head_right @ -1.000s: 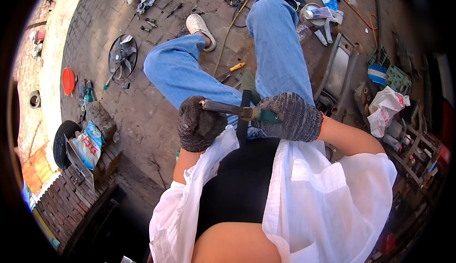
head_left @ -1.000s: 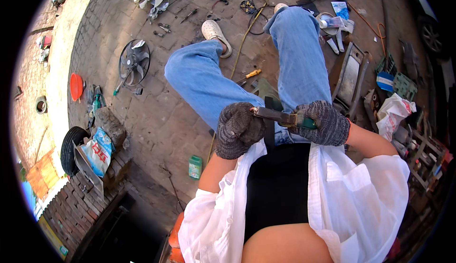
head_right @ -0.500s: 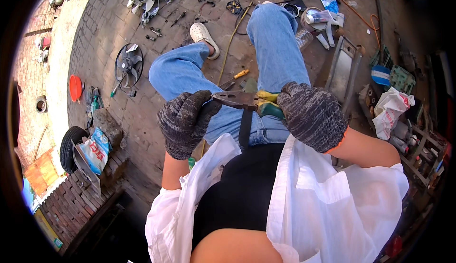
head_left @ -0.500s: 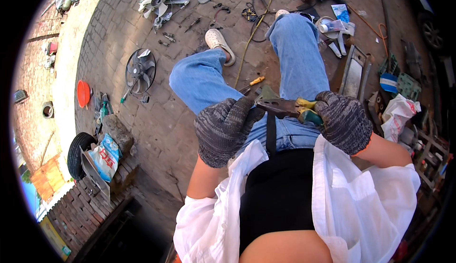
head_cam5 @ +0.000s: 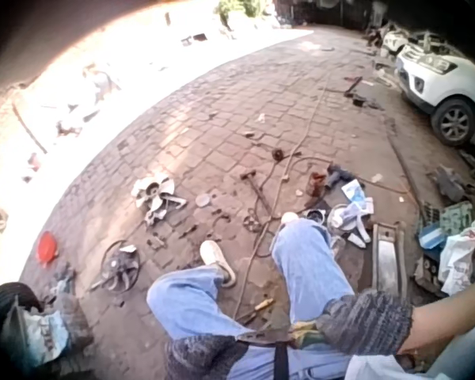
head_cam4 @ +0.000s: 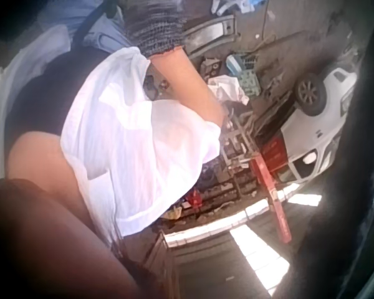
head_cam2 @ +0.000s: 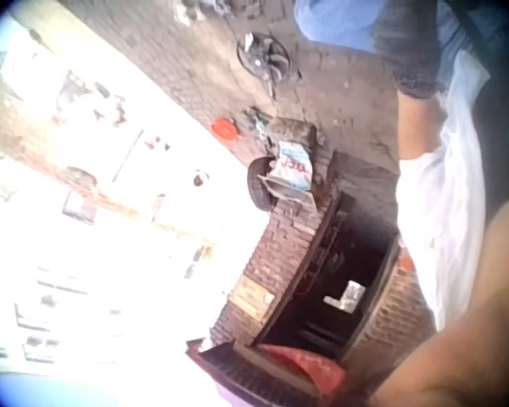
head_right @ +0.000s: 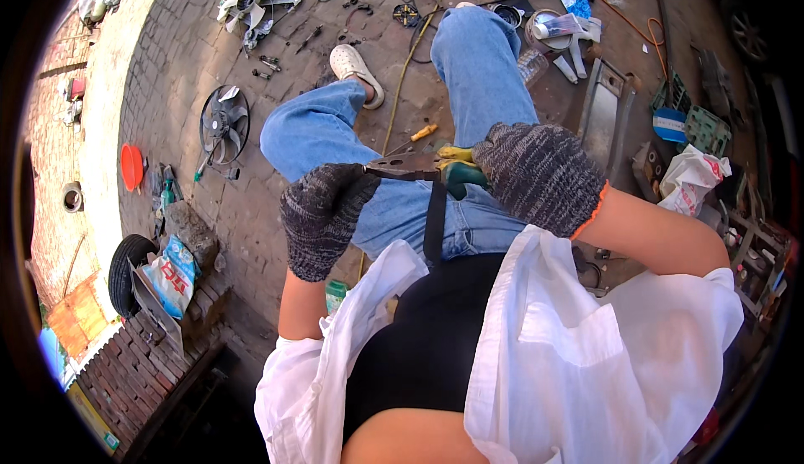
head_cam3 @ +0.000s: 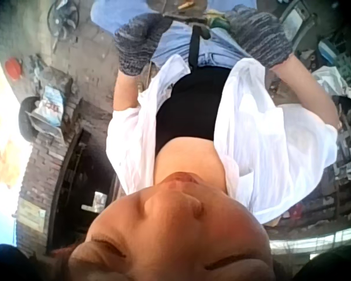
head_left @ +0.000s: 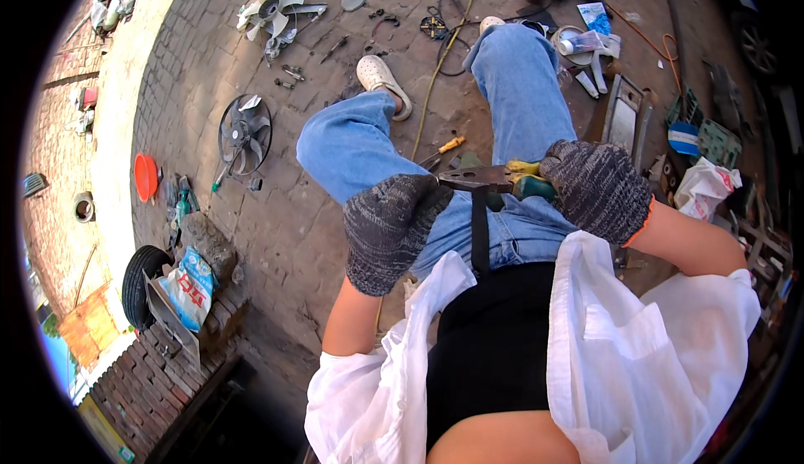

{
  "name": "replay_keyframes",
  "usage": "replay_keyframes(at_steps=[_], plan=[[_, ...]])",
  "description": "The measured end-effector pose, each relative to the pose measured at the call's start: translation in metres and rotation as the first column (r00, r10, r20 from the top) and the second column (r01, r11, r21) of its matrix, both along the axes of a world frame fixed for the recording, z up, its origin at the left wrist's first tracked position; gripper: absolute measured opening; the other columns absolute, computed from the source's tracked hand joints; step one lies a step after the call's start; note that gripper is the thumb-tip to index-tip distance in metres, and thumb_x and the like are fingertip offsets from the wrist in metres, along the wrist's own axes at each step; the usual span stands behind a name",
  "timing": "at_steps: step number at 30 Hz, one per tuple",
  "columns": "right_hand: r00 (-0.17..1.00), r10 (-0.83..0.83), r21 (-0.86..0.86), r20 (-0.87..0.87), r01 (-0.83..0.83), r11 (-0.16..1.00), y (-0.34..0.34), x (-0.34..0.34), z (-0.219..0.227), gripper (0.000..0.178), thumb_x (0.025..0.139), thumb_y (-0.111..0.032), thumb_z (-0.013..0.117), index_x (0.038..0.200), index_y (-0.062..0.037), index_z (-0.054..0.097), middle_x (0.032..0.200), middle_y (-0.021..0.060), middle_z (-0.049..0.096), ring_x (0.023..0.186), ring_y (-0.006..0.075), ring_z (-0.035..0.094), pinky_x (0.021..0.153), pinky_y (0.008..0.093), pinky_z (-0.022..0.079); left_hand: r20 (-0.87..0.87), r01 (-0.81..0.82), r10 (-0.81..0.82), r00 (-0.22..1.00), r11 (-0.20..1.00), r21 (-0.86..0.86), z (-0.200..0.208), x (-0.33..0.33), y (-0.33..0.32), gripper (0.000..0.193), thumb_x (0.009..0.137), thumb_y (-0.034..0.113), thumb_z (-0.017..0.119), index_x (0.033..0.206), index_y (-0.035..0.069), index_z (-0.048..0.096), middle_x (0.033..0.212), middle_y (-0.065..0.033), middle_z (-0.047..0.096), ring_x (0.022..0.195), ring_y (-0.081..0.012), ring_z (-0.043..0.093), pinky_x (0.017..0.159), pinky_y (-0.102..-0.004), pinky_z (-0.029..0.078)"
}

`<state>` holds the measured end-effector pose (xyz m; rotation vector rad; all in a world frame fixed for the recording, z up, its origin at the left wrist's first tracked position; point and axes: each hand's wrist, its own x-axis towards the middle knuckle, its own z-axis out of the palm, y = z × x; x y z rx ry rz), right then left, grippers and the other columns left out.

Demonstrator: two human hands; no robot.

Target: The person sits on a low stool and uses pliers to strip the insulation from a copper wire. They then use a screwdriver to twist the exposed strands and manipulate a small orange component. Finally, they use the pliers to adjust a black circular electronic part with multiple yellow connectors.

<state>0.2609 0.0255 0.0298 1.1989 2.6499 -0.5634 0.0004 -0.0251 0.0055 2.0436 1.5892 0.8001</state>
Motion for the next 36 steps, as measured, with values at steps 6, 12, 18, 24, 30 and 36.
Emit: replay_keyframes(at_steps=[6,12,18,24,30,36], plan=[[0.997,0.076,-0.051,-0.029,-0.078,0.996,-0.001,0.005,0.023,0.021,0.08,-0.022,0.06,0.089,-0.0042,0.065,0.084,0.0132,0.061,0.072,0.0271,0.063,0.062,0.0381,0.051,0.067,0.135,-0.129,0.989,0.987,-0.086,0.021,-0.012,0.005,0.025,0.068,0.018,0.078,0.088,0.006,0.068,0.071,-0.0077,0.065,0.059,-0.0206,0.062,0.054,-0.0287,0.048],[0.98,0.198,0.004,-0.021,-0.198,0.98,0.001,0.006,0.045,0.016,0.079,-0.018,0.059,0.087,-0.0048,0.064,0.089,0.0127,0.062,0.078,0.026,0.064,0.064,0.0371,0.051,0.019,0.291,-0.29,0.957,0.954,-0.074,0.033,-0.019,-0.001,0.024,0.068,0.015,0.075,0.089,0.007,0.068,0.07,-0.0096,0.063,0.059,-0.0245,0.061,0.052,-0.0326,0.046],[0.994,0.11,-0.045,-0.02,-0.111,0.993,-0.011,0.007,0.05,0.014,0.078,-0.017,0.058,0.084,-0.0045,0.063,0.087,0.0136,0.062,0.077,0.0258,0.064,0.061,0.0377,0.051,-0.028,0.249,-0.251,0.968,0.967,-0.046,0.027,-0.011,-0.007,0.025,0.074,0.018,0.069,0.096,0.009,0.063,0.069,-0.007,0.059,0.054,-0.0262,0.058,0.048,-0.0366,0.044],[0.993,0.121,0.009,0.004,-0.121,0.993,-0.013,0.002,0.047,0.016,0.078,-0.015,0.057,0.087,-0.0024,0.062,0.078,0.0145,0.058,0.071,0.0272,0.062,0.058,0.0384,0.051,-0.135,0.209,-0.229,0.964,0.967,-0.145,0.022,-0.004,0.0,0.024,0.071,0.007,0.067,0.095,0.007,0.062,0.076,-0.0128,0.062,0.064,-0.0305,0.062,0.056,-0.0367,0.049],[0.982,0.165,0.1,0.095,-0.175,0.98,-0.015,0.009,0.034,0.022,0.078,-0.021,0.063,0.085,0.0,0.066,0.082,0.0165,0.062,0.069,0.0262,0.064,0.052,0.0389,0.05,-0.093,0.238,-0.251,0.963,0.962,-0.132,0.01,0.003,0.007,0.024,0.07,0.007,0.065,0.094,0.007,0.061,0.076,-0.0138,0.061,0.064,-0.0319,0.061,0.057,-0.0382,0.049],[0.982,0.093,-0.042,0.164,-0.088,0.995,-0.012,0.007,0.035,0.021,0.077,-0.02,0.064,0.09,-0.004,0.066,0.082,0.0158,0.063,0.068,0.0278,0.064,0.06,0.0373,0.051,-0.137,0.217,-0.242,0.96,0.96,-0.175,0.002,0.01,0.007,0.024,0.072,0.008,0.064,0.097,0.007,0.06,0.077,-0.013,0.06,0.068,-0.0325,0.06,0.06,-0.0397,0.048]])
